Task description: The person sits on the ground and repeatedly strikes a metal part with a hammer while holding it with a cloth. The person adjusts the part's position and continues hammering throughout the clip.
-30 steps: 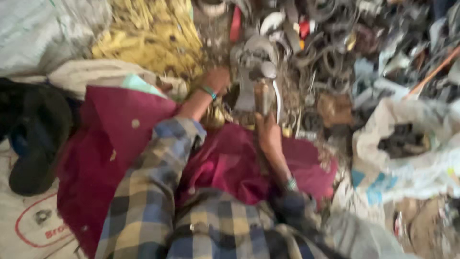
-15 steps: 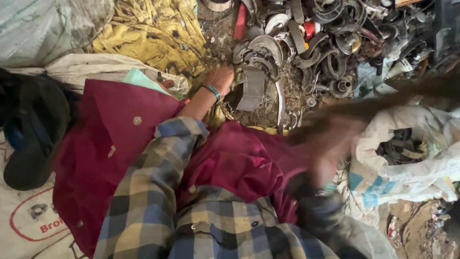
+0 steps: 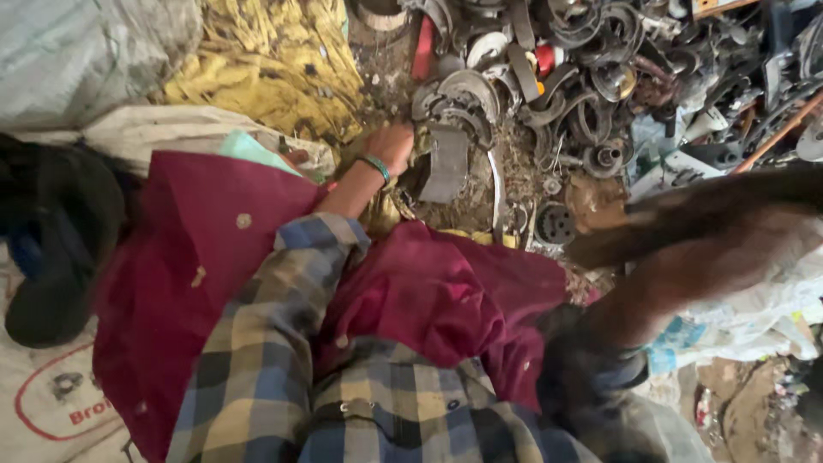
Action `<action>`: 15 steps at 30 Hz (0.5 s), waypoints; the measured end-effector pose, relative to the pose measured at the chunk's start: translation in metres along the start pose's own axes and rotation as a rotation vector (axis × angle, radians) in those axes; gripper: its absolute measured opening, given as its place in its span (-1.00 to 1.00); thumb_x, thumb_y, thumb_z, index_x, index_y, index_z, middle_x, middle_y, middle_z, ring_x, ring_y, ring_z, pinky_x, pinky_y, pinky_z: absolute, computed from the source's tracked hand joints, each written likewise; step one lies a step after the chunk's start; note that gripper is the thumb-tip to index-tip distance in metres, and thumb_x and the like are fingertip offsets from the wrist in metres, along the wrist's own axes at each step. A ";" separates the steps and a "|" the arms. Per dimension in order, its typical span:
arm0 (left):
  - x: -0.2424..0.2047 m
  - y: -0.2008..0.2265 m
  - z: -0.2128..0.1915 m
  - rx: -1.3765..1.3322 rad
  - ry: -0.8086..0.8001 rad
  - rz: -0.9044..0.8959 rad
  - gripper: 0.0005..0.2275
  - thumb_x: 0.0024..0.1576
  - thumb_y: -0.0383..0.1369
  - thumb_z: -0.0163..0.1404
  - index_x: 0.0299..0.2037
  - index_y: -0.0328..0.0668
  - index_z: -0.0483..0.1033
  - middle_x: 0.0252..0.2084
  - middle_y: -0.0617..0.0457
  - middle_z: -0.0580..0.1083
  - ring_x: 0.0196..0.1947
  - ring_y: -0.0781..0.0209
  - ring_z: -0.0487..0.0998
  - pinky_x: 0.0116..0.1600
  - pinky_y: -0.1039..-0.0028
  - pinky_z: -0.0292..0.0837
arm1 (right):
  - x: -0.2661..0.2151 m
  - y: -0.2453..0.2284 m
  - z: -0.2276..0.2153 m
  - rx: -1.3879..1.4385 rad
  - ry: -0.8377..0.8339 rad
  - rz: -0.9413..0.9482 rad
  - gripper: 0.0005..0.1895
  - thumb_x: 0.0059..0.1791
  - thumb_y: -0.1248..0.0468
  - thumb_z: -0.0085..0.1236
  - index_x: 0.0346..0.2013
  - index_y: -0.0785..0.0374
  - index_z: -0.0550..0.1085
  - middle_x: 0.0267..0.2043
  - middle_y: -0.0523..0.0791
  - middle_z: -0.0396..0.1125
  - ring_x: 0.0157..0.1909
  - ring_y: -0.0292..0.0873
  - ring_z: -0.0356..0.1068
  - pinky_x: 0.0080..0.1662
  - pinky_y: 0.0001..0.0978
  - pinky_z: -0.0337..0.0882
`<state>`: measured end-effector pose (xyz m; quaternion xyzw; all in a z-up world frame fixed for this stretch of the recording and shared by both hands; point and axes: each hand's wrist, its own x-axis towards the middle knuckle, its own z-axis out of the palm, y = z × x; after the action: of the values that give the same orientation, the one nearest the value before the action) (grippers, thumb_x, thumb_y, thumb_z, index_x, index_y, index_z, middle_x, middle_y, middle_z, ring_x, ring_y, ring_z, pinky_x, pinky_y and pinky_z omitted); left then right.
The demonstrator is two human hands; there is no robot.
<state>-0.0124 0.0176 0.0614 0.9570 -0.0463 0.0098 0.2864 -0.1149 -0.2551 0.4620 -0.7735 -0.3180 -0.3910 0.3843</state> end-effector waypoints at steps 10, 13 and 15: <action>0.008 -0.018 0.045 0.057 0.021 0.071 -0.92 -0.03 -0.49 0.16 -0.35 -0.23 0.65 -0.20 -0.28 0.59 -0.12 -0.24 0.64 -0.09 0.06 0.58 | -0.209 0.047 0.115 -0.755 -0.962 0.341 -0.78 0.11 0.20 -0.01 -0.12 0.31 0.43 -0.23 0.07 0.42 -0.40 -0.01 0.47 -0.42 -0.19 0.46; 0.025 -0.013 0.037 -0.011 -0.013 0.088 -0.89 -0.14 -0.46 0.19 -0.40 -0.24 0.65 -0.25 -0.22 0.59 -0.18 -0.26 0.62 -0.07 -0.02 0.53 | -0.203 0.076 0.093 -0.371 -0.667 1.020 -0.64 0.18 0.06 0.01 -0.17 0.36 0.42 -0.44 -0.04 0.40 -0.38 0.03 0.51 -0.39 -0.17 0.46; 0.013 -0.015 0.037 -0.023 -0.016 0.035 -0.90 -0.07 -0.46 0.18 -0.38 -0.28 0.63 -0.26 -0.25 0.59 -0.17 -0.26 0.62 -0.10 -0.02 0.55 | -0.177 0.078 0.066 -0.766 -0.843 0.505 -0.71 0.18 0.11 -0.06 -0.17 0.29 0.42 -0.40 -0.04 0.40 -0.37 -0.05 0.48 -0.37 -0.24 0.46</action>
<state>0.0020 0.0082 0.0230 0.9527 -0.0653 0.0067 0.2967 -0.1167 -0.2728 0.2585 -0.9956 -0.0867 -0.0352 0.0017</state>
